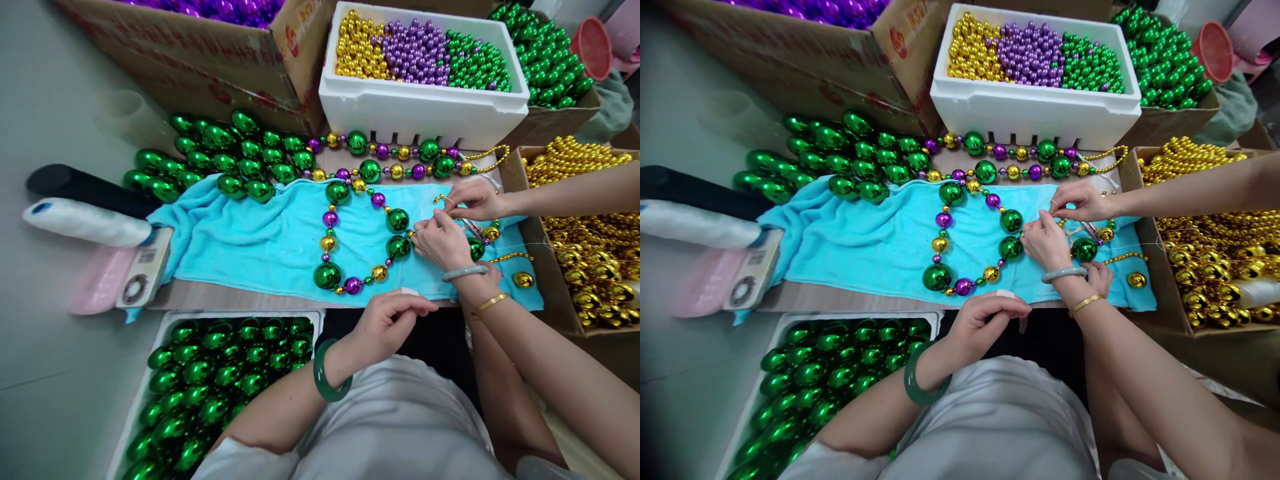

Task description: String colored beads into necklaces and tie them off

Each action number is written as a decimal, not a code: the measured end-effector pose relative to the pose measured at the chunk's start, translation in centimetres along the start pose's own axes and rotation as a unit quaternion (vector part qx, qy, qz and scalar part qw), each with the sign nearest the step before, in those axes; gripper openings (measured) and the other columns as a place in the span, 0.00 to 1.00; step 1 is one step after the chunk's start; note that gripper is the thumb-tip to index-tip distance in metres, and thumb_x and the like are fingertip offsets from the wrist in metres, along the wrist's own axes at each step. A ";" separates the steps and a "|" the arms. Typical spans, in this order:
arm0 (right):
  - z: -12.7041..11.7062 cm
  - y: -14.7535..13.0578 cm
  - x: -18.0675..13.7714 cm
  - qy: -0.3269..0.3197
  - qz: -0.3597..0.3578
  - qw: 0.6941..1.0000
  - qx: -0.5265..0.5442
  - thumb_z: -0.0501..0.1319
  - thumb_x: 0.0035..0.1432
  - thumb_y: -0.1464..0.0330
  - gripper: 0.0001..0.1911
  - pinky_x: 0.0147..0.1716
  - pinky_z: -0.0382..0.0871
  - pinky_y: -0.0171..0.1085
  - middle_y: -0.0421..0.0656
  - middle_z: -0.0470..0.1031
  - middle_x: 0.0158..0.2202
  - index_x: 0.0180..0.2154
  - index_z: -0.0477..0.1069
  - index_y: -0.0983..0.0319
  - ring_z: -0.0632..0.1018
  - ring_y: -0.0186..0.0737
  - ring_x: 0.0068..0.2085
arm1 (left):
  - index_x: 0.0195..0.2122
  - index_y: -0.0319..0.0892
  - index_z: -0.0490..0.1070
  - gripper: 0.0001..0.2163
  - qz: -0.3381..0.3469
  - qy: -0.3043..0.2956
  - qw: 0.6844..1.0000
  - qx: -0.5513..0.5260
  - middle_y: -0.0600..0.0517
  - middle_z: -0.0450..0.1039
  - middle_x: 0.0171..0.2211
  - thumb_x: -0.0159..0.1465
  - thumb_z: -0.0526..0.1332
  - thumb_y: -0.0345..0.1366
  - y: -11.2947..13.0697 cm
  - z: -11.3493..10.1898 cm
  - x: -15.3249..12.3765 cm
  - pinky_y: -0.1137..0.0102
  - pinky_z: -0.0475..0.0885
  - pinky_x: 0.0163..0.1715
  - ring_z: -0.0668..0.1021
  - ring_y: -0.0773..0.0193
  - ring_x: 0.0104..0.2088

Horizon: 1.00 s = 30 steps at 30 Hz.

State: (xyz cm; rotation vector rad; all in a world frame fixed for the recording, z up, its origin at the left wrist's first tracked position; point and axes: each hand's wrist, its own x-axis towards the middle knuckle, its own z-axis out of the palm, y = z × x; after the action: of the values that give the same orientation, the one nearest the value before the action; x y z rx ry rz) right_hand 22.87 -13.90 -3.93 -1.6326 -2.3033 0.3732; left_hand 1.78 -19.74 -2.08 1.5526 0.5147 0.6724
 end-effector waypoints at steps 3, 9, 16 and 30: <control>-0.4 0.1 -0.2 0.038 -0.028 0.995 -0.087 0.45 0.61 0.61 0.21 0.20 0.68 0.26 0.37 0.52 0.13 0.17 0.58 0.55 0.70 0.34 0.23 | 0.40 0.39 0.79 0.15 0.001 0.003 1.000 0.003 0.48 0.79 0.34 0.62 0.53 0.24 0.0 0.1 0.0 0.72 0.74 0.39 0.79 0.67 0.36; -1.0 -0.2 -0.6 0.149 0.136 0.961 0.191 0.31 0.65 0.68 0.20 0.25 0.69 0.24 0.37 0.44 0.14 0.19 0.38 0.55 0.67 0.31 0.23 | 0.39 0.38 0.78 0.15 0.008 0.005 1.000 0.005 0.48 0.78 0.33 0.62 0.52 0.24 0.2 0.2 0.1 0.73 0.74 0.37 0.78 0.67 0.35; 0.2 0.0 -0.8 0.082 0.137 0.783 0.602 0.25 0.63 0.59 0.19 0.27 0.65 0.23 0.32 0.54 0.16 0.24 0.29 0.62 0.68 0.19 0.21 | 0.39 0.39 0.78 0.15 0.008 0.005 1.000 0.000 0.48 0.78 0.32 0.63 0.52 0.25 0.2 0.4 0.1 0.73 0.74 0.37 0.78 0.67 0.34; -0.5 -1.9 -1.1 0.067 0.137 0.647 0.747 0.21 0.61 0.67 0.13 0.20 0.52 0.20 0.32 0.45 0.13 0.26 0.26 0.67 0.64 0.16 0.20 | 0.39 0.39 0.79 0.15 0.010 0.003 1.000 0.003 0.49 0.78 0.32 0.62 0.52 0.24 -0.3 0.6 0.1 0.73 0.73 0.37 0.78 0.68 0.34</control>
State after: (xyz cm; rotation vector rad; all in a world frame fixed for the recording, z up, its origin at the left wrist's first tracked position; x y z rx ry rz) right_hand 21.78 -15.50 -2.82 -0.8885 -0.7865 1.5695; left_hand 2.25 -20.12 -2.35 1.5639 0.5065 0.6911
